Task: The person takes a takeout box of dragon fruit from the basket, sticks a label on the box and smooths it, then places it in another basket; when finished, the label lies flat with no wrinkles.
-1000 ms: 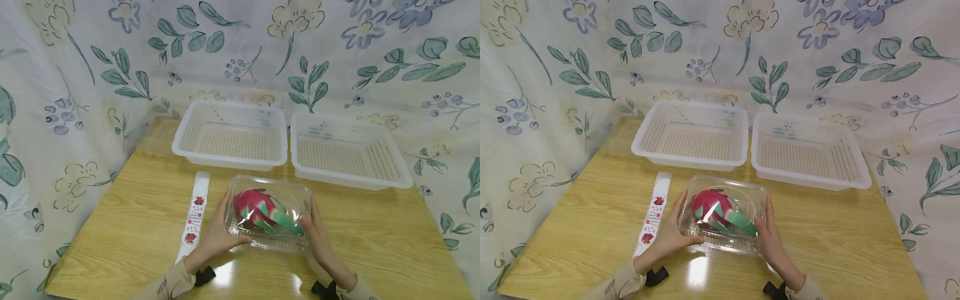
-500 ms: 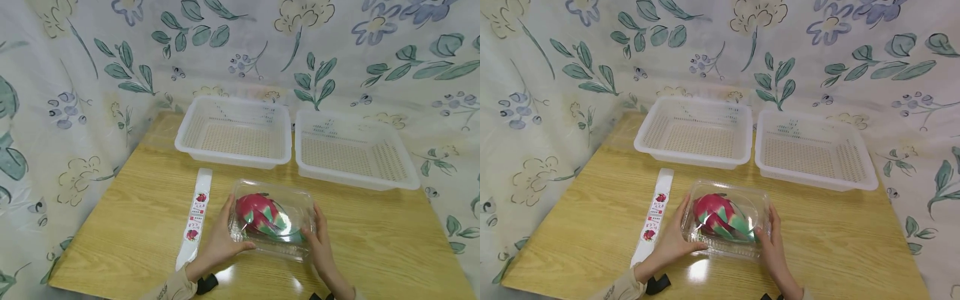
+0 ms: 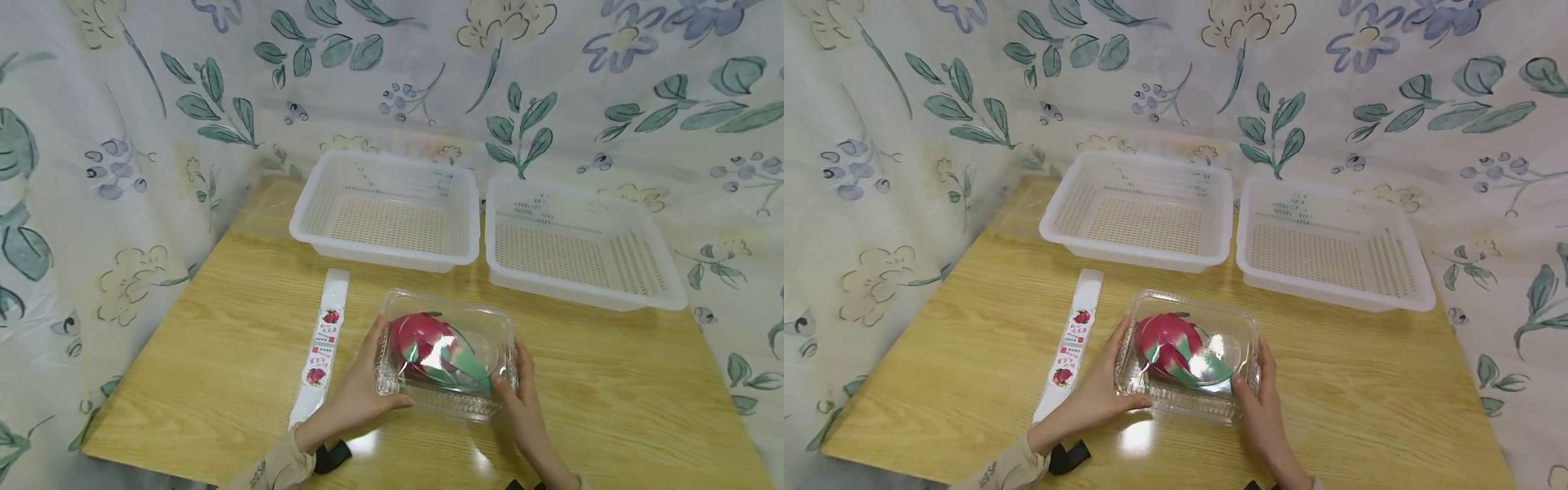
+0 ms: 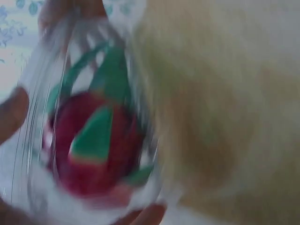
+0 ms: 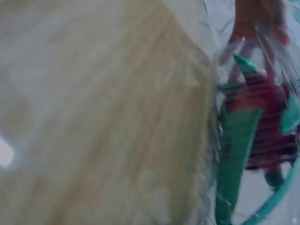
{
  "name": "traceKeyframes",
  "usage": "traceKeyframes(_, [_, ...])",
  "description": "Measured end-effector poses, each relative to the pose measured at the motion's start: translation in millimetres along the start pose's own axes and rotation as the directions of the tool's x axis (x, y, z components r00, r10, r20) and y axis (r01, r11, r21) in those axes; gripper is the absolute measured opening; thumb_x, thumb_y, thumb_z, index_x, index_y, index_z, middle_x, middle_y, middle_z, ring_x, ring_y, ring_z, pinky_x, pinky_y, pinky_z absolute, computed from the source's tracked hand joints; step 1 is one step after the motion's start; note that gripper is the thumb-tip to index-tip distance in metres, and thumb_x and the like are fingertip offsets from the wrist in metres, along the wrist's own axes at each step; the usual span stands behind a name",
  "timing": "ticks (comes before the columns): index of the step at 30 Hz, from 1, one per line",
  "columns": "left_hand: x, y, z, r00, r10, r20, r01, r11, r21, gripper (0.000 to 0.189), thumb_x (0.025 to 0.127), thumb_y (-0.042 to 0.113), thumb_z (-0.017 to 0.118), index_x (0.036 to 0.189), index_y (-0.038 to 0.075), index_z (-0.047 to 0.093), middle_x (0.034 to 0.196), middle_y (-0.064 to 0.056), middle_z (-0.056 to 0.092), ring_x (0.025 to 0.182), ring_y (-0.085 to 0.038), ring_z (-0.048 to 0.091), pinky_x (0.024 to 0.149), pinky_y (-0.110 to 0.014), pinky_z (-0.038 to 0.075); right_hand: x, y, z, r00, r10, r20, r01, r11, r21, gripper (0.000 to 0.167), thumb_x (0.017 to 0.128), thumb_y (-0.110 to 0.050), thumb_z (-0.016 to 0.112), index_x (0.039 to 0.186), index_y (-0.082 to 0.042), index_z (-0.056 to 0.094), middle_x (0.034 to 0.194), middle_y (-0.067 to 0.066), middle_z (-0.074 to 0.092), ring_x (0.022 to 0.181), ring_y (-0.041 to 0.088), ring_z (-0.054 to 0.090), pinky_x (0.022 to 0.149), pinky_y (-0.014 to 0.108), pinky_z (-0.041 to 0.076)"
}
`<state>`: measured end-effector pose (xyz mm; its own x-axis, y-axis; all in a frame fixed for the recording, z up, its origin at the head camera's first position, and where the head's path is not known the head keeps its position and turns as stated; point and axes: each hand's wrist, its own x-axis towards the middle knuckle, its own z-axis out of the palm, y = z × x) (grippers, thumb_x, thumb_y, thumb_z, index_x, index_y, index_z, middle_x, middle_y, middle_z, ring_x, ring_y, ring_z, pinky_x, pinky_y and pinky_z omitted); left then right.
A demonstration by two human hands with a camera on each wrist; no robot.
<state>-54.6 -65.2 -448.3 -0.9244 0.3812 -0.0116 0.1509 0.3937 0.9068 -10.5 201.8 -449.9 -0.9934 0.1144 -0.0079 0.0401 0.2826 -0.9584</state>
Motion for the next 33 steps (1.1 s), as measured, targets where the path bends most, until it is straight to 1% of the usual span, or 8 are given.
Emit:
traceKeyframes(5, [3.8, -4.4, -24.0, 0.983, 0.041, 0.177, -0.057, 0.995, 0.086, 0.121, 0.073, 0.036, 0.083, 0.157, 0.021, -0.003, 0.164, -0.010, -0.002, 0.146, -0.045, 0.014, 0.112, -0.064, 0.027, 2.6, -2.5, -6.7, 0.996, 0.056, 0.065, -0.055, 0.998, -0.022, 0.073, 0.099, -0.012, 0.048, 0.157, -0.016, 0.003, 0.157, 0.031, 0.012, 0.143, 0.055, 0.010, 0.107, 0.077, 0.012])
traceKeyframes(9, [10.1, -8.1, -51.6, 0.935, 0.071, 0.348, -0.116, 0.987, 0.110, 0.116, 0.078, 0.030, 0.080, 0.157, 0.019, -0.005, 0.164, -0.013, -0.004, 0.139, -0.046, 0.033, 0.107, -0.058, 0.040, 5.1, -3.1, -9.4, 0.990, 0.076, 0.116, -0.071, 0.996, -0.050, 0.073, 0.102, -0.015, 0.046, 0.157, -0.017, -0.002, 0.156, 0.035, 0.011, 0.141, 0.058, 0.013, 0.105, 0.075, 0.020])
traceKeyframes(13, [19.8, -13.7, -76.5, 0.896, 0.089, 0.436, -0.121, 0.992, 0.047, 0.104, 0.081, 0.022, 0.077, 0.157, 0.021, 0.006, 0.164, -0.011, 0.006, 0.136, -0.044, 0.041, 0.109, -0.061, 0.037, 6.2, -3.7, -11.3, 0.985, 0.076, 0.156, -0.068, 0.996, -0.054, 0.073, 0.103, -0.015, 0.043, 0.156, -0.016, -0.007, 0.154, 0.037, 0.010, 0.136, 0.062, 0.019, 0.101, 0.074, 0.028])
traceKeyframes(15, [24.1, -18.3, -85.6, 0.906, 0.093, 0.412, -0.119, 0.992, 0.040, 0.097, 0.083, 0.018, 0.076, 0.157, 0.021, 0.013, 0.163, -0.011, 0.014, 0.137, -0.044, 0.039, 0.109, -0.064, 0.034, 5.9, -4.1, -11.8, 0.984, 0.079, 0.158, -0.071, 0.996, -0.059, 0.072, 0.103, -0.015, 0.042, 0.156, -0.017, -0.008, 0.153, 0.037, 0.014, 0.133, 0.059, 0.027, 0.100, 0.072, 0.034])
traceKeyframes(18, [28.1, -29.3, -94.8, 0.949, 0.095, 0.300, -0.114, 0.992, 0.046, 0.094, 0.082, 0.011, 0.076, 0.156, 0.017, 0.018, 0.162, -0.014, 0.017, 0.142, -0.045, 0.029, 0.111, -0.066, 0.029, 5.0, -4.6, -11.9, 0.983, 0.097, 0.154, -0.089, 0.994, -0.060, 0.072, 0.104, -0.017, 0.041, 0.156, -0.019, -0.009, 0.152, 0.036, 0.018, 0.130, 0.055, 0.035, 0.100, 0.069, 0.039])
traceKeyframes(23, [31.7, -53.0, -103.7, 0.998, -0.009, 0.058, 0.011, 1.000, -0.027, 0.104, 0.078, 0.000, 0.076, 0.157, 0.015, 0.010, 0.161, -0.025, 0.009, 0.143, -0.052, 0.018, 0.112, -0.066, 0.024, 2.9, -5.3, -10.8, 0.981, 0.118, 0.153, -0.114, 0.993, -0.035, 0.071, 0.105, -0.019, 0.039, 0.156, -0.020, -0.010, 0.151, 0.035, 0.019, 0.128, 0.052, 0.037, 0.099, 0.070, 0.039])
traceKeyframes(28, [38.7, -69.9, -110.4, 0.974, -0.171, -0.150, 0.166, 0.985, -0.044, 0.103, 0.080, -0.002, 0.075, 0.157, 0.013, 0.009, 0.149, -0.036, 0.027, 0.128, -0.056, 0.040, 0.104, -0.060, 0.042, 1.3, -4.6, -10.3, 0.985, 0.113, 0.132, -0.108, 0.993, -0.046, 0.070, 0.105, -0.017, 0.038, 0.156, -0.019, -0.009, 0.150, 0.034, 0.024, 0.125, 0.047, 0.041, 0.096, 0.054, 0.045])
traceKeyframes(33, [44.5, -78.7, -115.7, 0.959, -0.228, -0.167, 0.230, 0.973, -0.009, 0.110, 0.074, -0.008, 0.076, 0.157, 0.011, 0.006, 0.157, -0.020, 0.028, 0.132, -0.043, 0.038, 0.106, -0.054, 0.042, 0.7, -3.4, -9.5, 0.985, 0.103, 0.141, -0.100, 0.995, -0.029, 0.070, 0.105, -0.016, 0.037, 0.156, -0.020, -0.011, 0.151, 0.035, 0.019, 0.127, 0.049, 0.038, 0.097, 0.058, 0.043])
